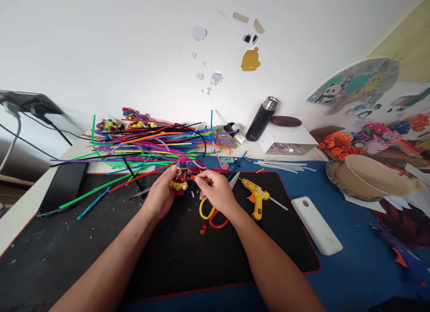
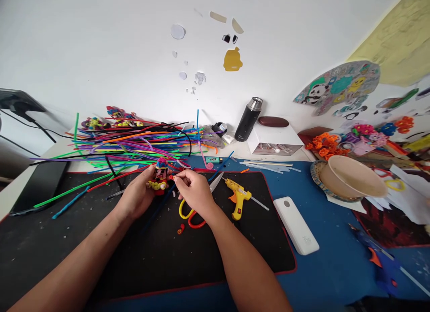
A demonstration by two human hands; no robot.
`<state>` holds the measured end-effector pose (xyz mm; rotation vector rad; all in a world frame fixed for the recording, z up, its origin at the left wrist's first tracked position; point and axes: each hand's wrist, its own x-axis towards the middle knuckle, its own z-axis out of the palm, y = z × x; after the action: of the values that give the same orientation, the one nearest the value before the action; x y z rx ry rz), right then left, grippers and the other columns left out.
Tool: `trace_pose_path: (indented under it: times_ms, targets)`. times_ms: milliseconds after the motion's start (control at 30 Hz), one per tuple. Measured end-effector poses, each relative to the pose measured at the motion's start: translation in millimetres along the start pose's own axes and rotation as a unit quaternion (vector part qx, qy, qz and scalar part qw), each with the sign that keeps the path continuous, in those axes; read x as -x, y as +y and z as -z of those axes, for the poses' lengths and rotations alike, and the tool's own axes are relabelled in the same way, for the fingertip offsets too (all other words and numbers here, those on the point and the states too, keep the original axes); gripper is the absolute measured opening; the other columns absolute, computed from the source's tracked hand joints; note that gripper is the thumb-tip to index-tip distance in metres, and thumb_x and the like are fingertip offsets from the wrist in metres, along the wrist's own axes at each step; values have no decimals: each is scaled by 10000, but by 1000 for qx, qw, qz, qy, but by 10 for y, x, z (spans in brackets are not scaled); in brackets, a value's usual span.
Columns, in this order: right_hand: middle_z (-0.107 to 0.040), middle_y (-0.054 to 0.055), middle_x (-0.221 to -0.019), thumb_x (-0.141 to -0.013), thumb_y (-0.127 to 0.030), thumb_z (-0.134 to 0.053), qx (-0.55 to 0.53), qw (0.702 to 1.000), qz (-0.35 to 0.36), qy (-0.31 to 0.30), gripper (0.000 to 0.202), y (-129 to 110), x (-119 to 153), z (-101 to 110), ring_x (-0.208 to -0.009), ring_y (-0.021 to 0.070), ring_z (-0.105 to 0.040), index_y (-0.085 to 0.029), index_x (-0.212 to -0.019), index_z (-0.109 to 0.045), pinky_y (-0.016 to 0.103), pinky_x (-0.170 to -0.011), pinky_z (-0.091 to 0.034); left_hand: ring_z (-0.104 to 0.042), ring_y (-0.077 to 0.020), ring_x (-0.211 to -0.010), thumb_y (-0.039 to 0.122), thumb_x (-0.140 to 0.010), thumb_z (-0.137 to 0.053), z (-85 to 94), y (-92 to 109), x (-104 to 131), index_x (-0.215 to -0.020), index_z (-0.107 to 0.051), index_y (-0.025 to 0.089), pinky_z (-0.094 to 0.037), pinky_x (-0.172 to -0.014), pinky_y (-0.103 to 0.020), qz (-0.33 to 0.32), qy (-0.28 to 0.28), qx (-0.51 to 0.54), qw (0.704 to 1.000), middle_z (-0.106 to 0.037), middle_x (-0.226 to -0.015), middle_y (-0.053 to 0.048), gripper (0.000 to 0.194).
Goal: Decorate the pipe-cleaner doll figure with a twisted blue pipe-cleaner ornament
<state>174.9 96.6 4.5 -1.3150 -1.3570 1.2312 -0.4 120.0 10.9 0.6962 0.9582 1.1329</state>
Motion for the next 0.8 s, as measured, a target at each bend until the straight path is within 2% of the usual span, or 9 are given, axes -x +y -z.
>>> trace_pose_path:
  times_ms: [133,333,567,700,800]
  targets:
    - [-604,-52,-599,-956,-386,-649,-1,1000,1,15,167,-49,1,34,-506,156,-667,-226,-919,-681,251,-525,-504,-726,-229,-894,404,-846,-771,-13,3,-30,-1096,-775,163,-569,-683,-283,13,8,30,999,-798,-1028,-105,348]
    - [-590,-58,-585,-959,-439,-658,3,1000,8,27,209,1,-44,92,-504,161,-665,-232,-941,-681,260,-530,-507,-737,-230,-919,339,-772,-838,19,-10,-20,-1108,-798,177,-575,-714,-284,5,1,1,1000,-814,-1057,-106,375]
    - [-601,-51,-613,-970,-436,-650,10,999,19,49,208,61,-91,157,-499,157,-666,-234,-931,-677,260,-524,-508,-662,-158,-731,275,-701,-906,24,-54,0,-1025,-836,173,-541,-599,-241,42,32,15,998,-798,-987,-81,346]
    - [-597,-57,-599,-975,-408,-642,16,999,16,47,183,57,-89,155,-502,155,-667,-234,-936,-679,256,-533,-510,-618,-133,-668,261,-712,-909,10,-56,23,-1007,-838,187,-522,-559,-221,52,14,20,998,-775,-939,-71,313]
    - [-607,-55,-614,-977,-383,-636,22,999,18,45,165,55,-88,149,-494,149,-664,-229,-938,-682,256,-539,-511,-580,-117,-628,274,-744,-894,15,-60,32,-1075,-833,194,-492,-524,-204,58,-7,13,998,-745,-888,-56,346]
